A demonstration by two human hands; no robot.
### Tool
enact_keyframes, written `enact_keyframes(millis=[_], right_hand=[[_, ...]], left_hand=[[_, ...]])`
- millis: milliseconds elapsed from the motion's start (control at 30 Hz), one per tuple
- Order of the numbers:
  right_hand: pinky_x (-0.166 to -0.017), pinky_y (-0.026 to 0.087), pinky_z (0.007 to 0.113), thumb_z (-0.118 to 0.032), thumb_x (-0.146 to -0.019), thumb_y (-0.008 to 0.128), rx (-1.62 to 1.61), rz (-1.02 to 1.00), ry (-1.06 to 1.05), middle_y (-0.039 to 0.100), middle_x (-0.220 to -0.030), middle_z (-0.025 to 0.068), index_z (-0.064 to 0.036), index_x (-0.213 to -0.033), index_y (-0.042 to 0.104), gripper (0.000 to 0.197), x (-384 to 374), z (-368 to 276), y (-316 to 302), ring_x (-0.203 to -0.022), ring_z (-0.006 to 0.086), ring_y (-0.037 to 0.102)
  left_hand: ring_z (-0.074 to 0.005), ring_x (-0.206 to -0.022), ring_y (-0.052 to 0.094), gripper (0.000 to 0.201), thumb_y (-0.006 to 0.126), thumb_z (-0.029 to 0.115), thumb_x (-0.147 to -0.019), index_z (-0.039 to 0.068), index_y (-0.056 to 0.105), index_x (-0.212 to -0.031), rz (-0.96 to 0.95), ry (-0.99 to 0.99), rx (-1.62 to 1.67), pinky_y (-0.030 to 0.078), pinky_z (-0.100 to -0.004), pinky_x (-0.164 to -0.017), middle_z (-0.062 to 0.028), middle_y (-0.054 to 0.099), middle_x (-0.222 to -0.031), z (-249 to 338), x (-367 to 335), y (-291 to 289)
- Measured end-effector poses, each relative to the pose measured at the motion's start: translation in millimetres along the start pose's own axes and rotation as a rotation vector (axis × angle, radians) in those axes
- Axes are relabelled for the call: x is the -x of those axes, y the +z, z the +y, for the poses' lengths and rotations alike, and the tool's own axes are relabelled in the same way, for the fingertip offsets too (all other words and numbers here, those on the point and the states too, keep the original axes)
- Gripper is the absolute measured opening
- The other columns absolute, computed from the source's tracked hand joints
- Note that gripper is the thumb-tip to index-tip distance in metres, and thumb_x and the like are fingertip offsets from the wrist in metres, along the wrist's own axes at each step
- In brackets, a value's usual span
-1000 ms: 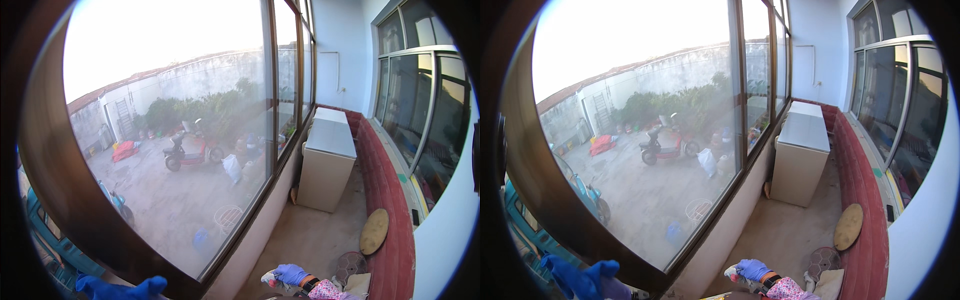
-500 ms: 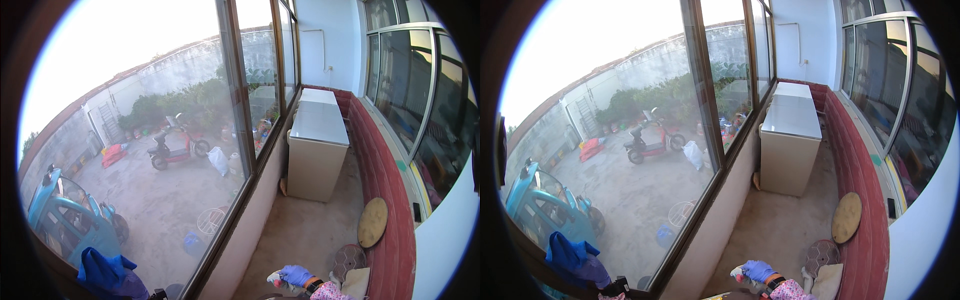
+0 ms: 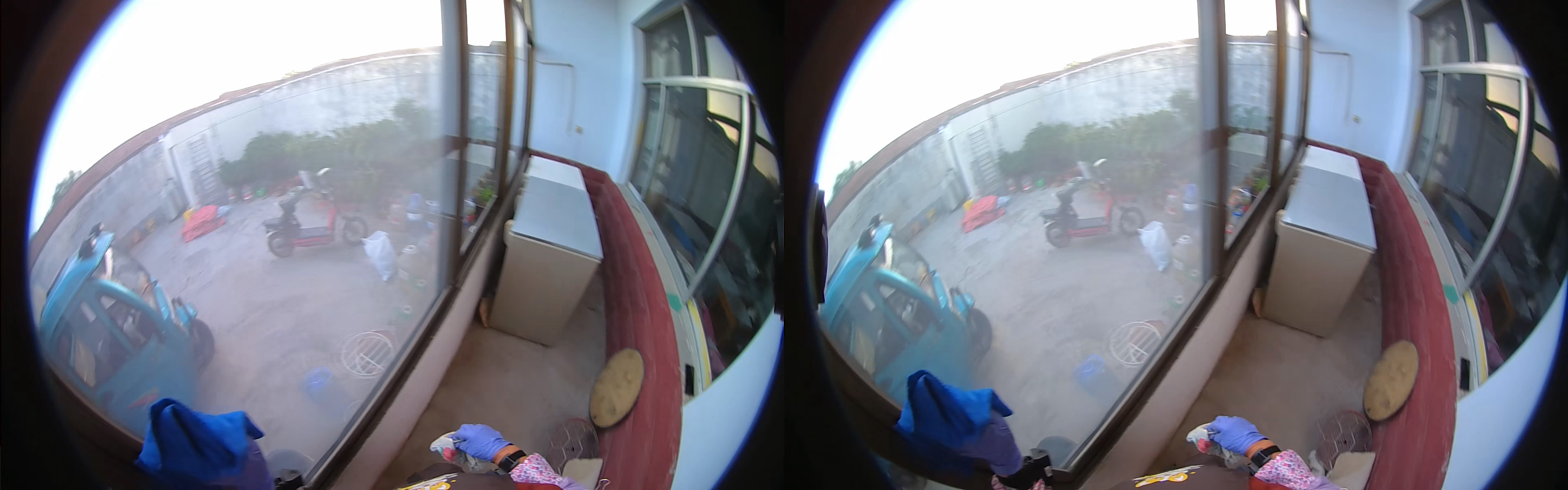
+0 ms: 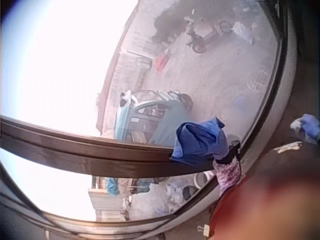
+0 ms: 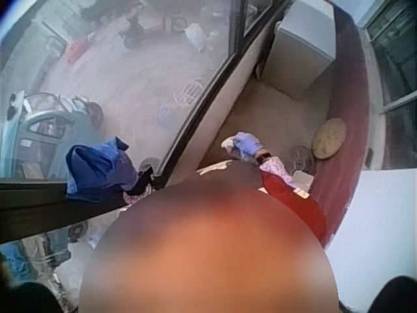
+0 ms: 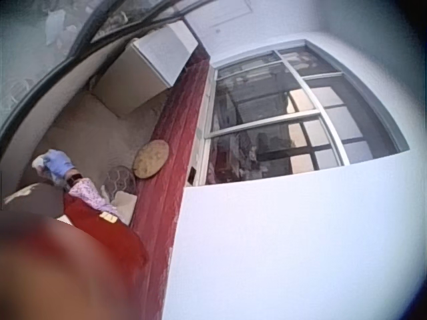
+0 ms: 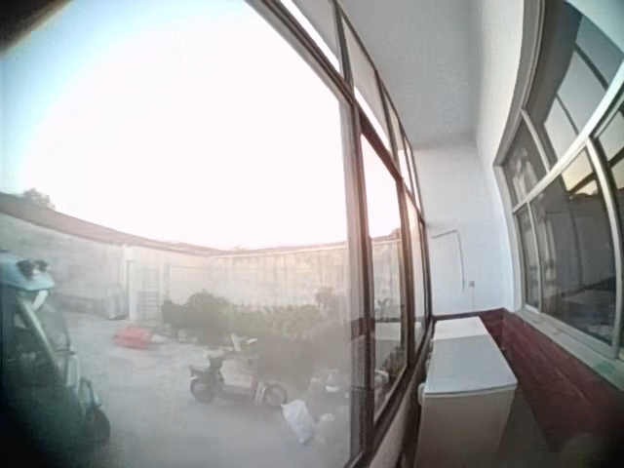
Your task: The person wipes the exterior glass of a large window and the window frame using a blue cloth and a spray bottle. They repeatedly spray and wipe different sections of the glass and frame, then briefly handle a small black object on a nearby freezer before resuming wiping.
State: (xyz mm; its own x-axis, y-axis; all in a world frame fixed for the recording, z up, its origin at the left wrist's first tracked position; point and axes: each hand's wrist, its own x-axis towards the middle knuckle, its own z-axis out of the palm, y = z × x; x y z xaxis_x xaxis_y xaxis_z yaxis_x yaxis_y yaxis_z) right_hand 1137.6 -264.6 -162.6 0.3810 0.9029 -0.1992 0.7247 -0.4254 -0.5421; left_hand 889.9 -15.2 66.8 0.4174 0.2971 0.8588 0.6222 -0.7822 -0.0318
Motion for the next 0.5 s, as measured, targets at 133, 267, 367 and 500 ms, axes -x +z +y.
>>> enact_keyframes(millis=[133,267,367,500], right_hand=[[-0.083,0.05,0.044,-0.039,-0.089,0.051,0.09,-0.069,0.0,0.066,-0.101,0.0137,-0.0187,-0.104,0.07,0.031,-32.8,-22.6,-17.3,-0.093,0.0342,0.063],[-0.082,0.05,0.043,-0.039,-0.088,0.051,0.143,-0.079,-0.07,0.067,-0.099,0.0142,-0.0182,-0.101,0.071,0.032,-67.0,-54.8,-24.3,-0.092,0.0348,0.064],[-0.081,0.05,0.043,-0.038,-0.088,0.053,0.118,-0.177,-0.137,0.067,-0.096,0.0149,-0.0165,-0.099,0.071,0.03,-85.6,-82.3,-19.6,-0.09,0.0353,0.064],[-0.08,0.05,0.044,-0.035,-0.088,0.054,0.102,-0.224,-0.257,0.067,-0.096,0.0152,-0.016,-0.1,0.071,0.028,-109.9,-99.2,-9.2,-0.088,0.036,0.064]], left_hand=[[-0.031,-0.085,0.049,0.015,0.053,0.016,-0.087,0.004,0.045,-0.093,-0.065,-0.039,0.108,0.04,-0.0382,-0.078,-0.0135,0.047,-0.089,-12.2,6.9,-12.2],[-0.0303,-0.079,0.05,0.011,0.053,0.014,-0.086,0.005,0.046,-0.085,-0.095,-0.082,0.169,0.04,-0.0373,-0.074,-0.0127,0.047,-0.082,-28.3,11.8,-18.3],[-0.0298,-0.074,0.05,0.011,0.053,0.013,-0.085,0.005,0.047,-0.08,-0.113,-0.112,0.181,0.041,-0.0366,-0.071,-0.0121,0.047,-0.077,-35.8,15.5,-24.4],[-0.0291,-0.068,0.05,0.013,0.053,0.011,-0.083,0.005,0.047,-0.073,-0.13,-0.156,0.183,0.041,-0.0357,-0.067,-0.0113,0.046,-0.07,-34.2,16.5,-29.0]])
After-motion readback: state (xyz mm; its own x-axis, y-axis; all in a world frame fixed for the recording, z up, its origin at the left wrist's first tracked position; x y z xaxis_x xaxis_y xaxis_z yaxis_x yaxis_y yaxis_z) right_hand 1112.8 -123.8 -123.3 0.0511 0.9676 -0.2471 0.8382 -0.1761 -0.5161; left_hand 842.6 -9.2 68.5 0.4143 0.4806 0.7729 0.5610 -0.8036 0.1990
